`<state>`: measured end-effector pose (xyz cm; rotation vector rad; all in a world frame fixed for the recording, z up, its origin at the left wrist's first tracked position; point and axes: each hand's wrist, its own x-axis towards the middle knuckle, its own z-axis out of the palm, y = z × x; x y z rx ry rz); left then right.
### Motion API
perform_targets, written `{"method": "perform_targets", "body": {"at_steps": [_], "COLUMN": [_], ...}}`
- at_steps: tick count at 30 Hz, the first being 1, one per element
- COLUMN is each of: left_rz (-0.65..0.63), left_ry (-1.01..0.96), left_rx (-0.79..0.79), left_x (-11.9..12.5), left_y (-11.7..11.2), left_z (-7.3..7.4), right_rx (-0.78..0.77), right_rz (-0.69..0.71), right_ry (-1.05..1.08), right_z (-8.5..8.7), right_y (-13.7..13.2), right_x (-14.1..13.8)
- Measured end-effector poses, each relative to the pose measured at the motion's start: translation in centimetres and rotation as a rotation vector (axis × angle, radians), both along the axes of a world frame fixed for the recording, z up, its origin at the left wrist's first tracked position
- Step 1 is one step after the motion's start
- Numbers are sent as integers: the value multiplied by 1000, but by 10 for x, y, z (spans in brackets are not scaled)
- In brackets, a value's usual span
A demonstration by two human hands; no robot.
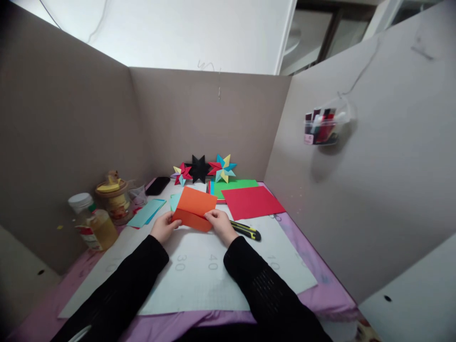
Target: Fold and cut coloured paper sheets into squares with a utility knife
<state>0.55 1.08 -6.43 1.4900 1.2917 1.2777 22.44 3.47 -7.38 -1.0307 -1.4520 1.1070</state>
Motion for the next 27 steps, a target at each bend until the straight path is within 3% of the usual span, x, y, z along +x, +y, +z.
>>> {"method": "perform_targets", "body": {"at_steps": [2, 6, 10, 13, 17, 22, 24, 27], "left_rz": [-11, -22, -21, -19, -31, 73, 133, 146], "left_ry": [1, -23, -84, -126, -159, -206, -242, -252], "left_rx": [14, 4, -62, -91, -100, -199, -314, -435], "left_x": [1, 1, 1, 1, 1, -1, -1, 0], "left_y": [-1, -1, 0, 0, 2, 4, 4, 4], "left_z": [-1, 0, 2, 1, -4, -6, -6, -5], "right_rx": [-11, 110, 135, 144, 227, 284, 253, 240], "right_rz": [-8, -54, 6, -31, -229, -557, -507, -264], "right_ry": [-26, -175, -143, -158, -201, -21, 4, -195], "right_z": [1, 4, -1, -5, -2, 12, 14, 8], "right_y": [0, 0, 2, 3, 0, 0, 2, 0], "right_x": [1, 4, 3, 0, -1, 13, 16, 11]}}
